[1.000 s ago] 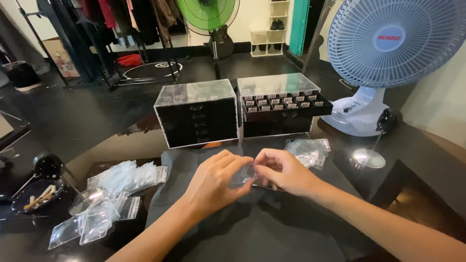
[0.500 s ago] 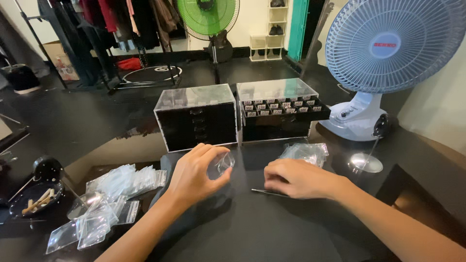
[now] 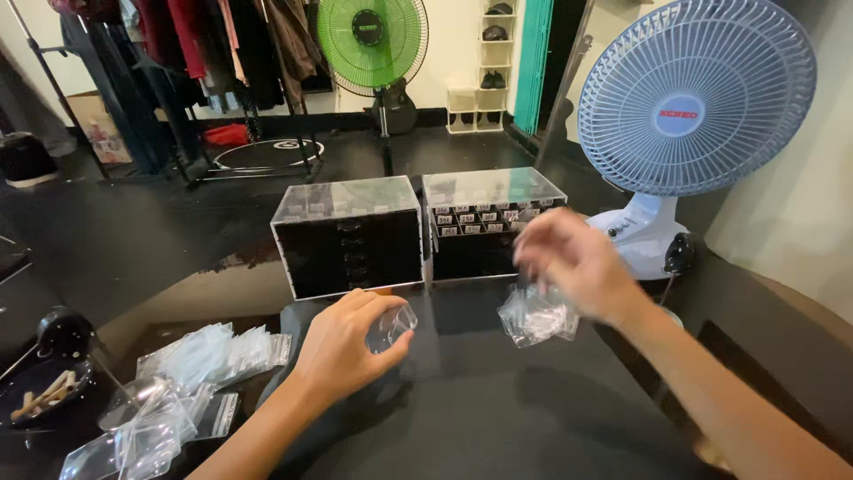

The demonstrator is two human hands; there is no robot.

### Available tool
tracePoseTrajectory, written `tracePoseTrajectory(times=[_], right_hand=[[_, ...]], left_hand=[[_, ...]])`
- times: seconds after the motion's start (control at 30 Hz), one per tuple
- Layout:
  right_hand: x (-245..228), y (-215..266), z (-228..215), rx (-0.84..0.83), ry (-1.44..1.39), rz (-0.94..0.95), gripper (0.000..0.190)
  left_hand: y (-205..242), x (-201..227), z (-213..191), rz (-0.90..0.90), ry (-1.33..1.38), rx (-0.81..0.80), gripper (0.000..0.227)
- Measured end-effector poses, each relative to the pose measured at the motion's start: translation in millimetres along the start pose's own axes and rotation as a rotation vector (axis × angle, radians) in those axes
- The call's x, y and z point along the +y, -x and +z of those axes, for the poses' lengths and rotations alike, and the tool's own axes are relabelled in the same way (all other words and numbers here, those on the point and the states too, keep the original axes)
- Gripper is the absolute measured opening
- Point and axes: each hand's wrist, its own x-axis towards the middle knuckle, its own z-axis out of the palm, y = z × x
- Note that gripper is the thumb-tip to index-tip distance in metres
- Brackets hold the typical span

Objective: The person uses tweezers to pick up small items from a drawer and places them into small plastic bags. They seal each bag and set it aside on the table. The process is repeated multiple times with consistent hand movements.

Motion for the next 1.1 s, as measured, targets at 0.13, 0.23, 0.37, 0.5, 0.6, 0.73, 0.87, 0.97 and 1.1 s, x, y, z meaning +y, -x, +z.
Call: tracePoseTrajectory(times=[0.13,0.23,0.37,0.5,0.6,0.73,0.87,0.97,1.1], right_hand=[[1,-5,-16,0.309,-0.030,-0.132,0.013],[19,-6,-15,0.477,0.018,-0.200,0.012],[35,-10,-10,0.473,0.197,-0.149,0.009],[50,-14,-6,0.432,0.252,-0.156,0.006],[49,-13,-3,0.437,0.239,-0.140,0.007],[46,-13,-3,0.450,0.254,-0.184,0.008],[46,-12,-6,0.493,0.204,-0.140,0.013],[48,-13,-8,0.513,0.190,-0.110,0.016],[40,-13,-7,0.461,0.195,-0.050,0.013]], left_hand=[[2,0,5,-0.034,0.007,-0.045,0.039],[2,2,5,-0.022,0.015,-0.030,0.030],[4,0,7,-0.071,-0.004,-0.075,0.034],[4,-7,12,-0.025,0.000,-0.070,0.037],[3,0,9,-0.047,0.001,-0.078,0.034],[5,-1,10,-0.049,0.000,-0.088,0.038],[6,-4,13,-0.022,0.006,-0.070,0.038],[5,-3,12,-0.009,0.004,-0.064,0.038],[4,2,9,-0.009,0.013,-0.067,0.035]])
